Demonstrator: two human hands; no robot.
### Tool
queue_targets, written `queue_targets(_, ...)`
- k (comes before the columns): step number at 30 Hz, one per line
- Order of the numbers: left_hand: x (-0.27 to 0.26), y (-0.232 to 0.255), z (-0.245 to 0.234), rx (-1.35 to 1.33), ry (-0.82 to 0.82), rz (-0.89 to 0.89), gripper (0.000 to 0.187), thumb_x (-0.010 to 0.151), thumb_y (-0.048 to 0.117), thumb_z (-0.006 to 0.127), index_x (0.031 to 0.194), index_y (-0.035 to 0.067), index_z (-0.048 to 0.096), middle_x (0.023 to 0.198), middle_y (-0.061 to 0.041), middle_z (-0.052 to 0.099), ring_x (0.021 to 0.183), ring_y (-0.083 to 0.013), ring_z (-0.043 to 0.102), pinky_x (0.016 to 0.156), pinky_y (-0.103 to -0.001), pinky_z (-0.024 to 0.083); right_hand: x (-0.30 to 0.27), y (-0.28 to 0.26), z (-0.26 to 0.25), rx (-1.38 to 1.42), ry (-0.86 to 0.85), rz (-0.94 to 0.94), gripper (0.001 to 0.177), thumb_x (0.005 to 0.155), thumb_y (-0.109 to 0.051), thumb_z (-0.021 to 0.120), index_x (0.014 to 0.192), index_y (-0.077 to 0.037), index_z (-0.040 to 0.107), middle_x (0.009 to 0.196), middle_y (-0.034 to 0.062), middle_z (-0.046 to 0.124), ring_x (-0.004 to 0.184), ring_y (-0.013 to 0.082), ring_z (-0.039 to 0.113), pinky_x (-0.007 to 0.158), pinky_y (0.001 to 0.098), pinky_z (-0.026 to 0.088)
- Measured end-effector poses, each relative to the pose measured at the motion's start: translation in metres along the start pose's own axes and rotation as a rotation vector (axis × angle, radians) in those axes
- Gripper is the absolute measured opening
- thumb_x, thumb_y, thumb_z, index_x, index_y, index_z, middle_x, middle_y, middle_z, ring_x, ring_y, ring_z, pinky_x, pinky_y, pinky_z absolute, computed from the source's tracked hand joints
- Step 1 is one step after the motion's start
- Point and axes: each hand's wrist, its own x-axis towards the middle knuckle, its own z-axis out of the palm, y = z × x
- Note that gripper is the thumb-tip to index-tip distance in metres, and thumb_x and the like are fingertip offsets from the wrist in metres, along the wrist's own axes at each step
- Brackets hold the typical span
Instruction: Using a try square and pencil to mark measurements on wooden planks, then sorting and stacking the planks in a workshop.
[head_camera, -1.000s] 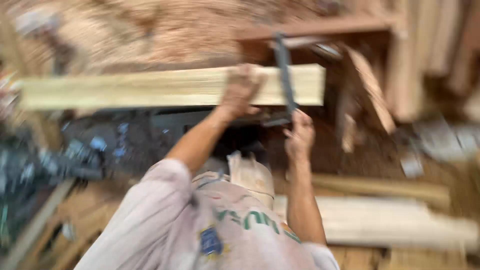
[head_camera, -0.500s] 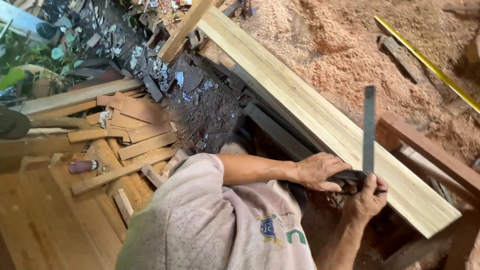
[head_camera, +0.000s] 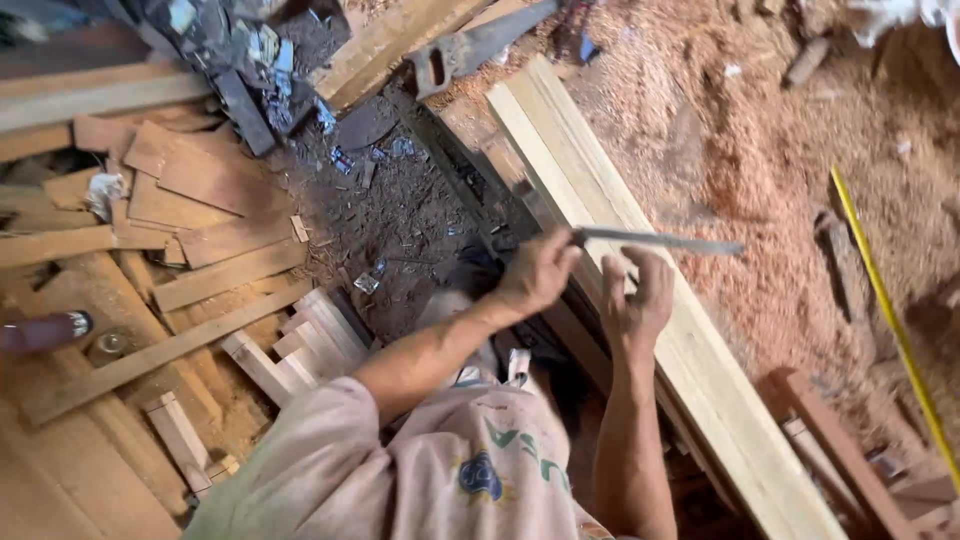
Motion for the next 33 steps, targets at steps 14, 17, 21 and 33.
queue_targets(14, 0.118, -0.169, -0.084, -0.573, 0.64, -0.678, 0.022, 0.1, 0.024, 0.07, 0.096, 0.002, 0.068, 0.08, -0.01, 0.064, 0.068, -0.0221, 0.064, 0.056, -0.036, 0.06, 0.157, 0.068, 0.173, -0.324, -0.494, 0.059, 0.032, 0.11, -0.032, 0.057, 0.116, -0.003, 0.07, 0.098, 0.028, 0.066, 0.094, 0.0516, 0.065, 0.079, 0.0584, 0.051)
queue_targets(17, 0.127, -0.191, -0.059, -0.503, 0.717, -0.663, 0.025, 0.092, 0.025, 0.072, 0.084, 0.002, 0.065, 0.067, -0.007, 0.051, 0.067, -0.0176, 0.052, 0.059, -0.034, 0.042, 0.15, 0.09, 0.174, -0.414, -0.488, 0.097, 0.043, 0.112, -0.048, 0.052, 0.116, -0.01, 0.072, 0.095, 0.0183, 0.067, 0.091, 0.0367, 0.069, 0.078, 0.048, 0.052)
queue_targets(21, 0.128, -0.184, -0.063, -0.484, 0.668, -0.665, 0.028, 0.093, 0.027, 0.071, 0.087, 0.0, 0.063, 0.07, -0.02, 0.058, 0.068, -0.0254, 0.058, 0.059, -0.039, 0.049, 0.151, 0.083, 0.173, -0.448, -0.516, 0.104, 0.057, 0.112, -0.058, 0.047, 0.117, -0.007, 0.071, 0.092, 0.0189, 0.066, 0.09, 0.0358, 0.068, 0.078, 0.0488, 0.051)
queue_targets(33, 0.122, -0.209, -0.057, -0.627, 0.592, -0.576, 0.019, 0.097, 0.022, 0.07, 0.088, 0.006, 0.066, 0.076, -0.009, 0.065, 0.075, -0.0176, 0.065, 0.057, -0.03, 0.055, 0.148, 0.085, 0.175, -0.48, -0.484, 0.048, 0.06, 0.11, -0.064, 0.051, 0.122, -0.009, 0.07, 0.091, 0.0098, 0.064, 0.09, 0.028, 0.066, 0.078, 0.0441, 0.052)
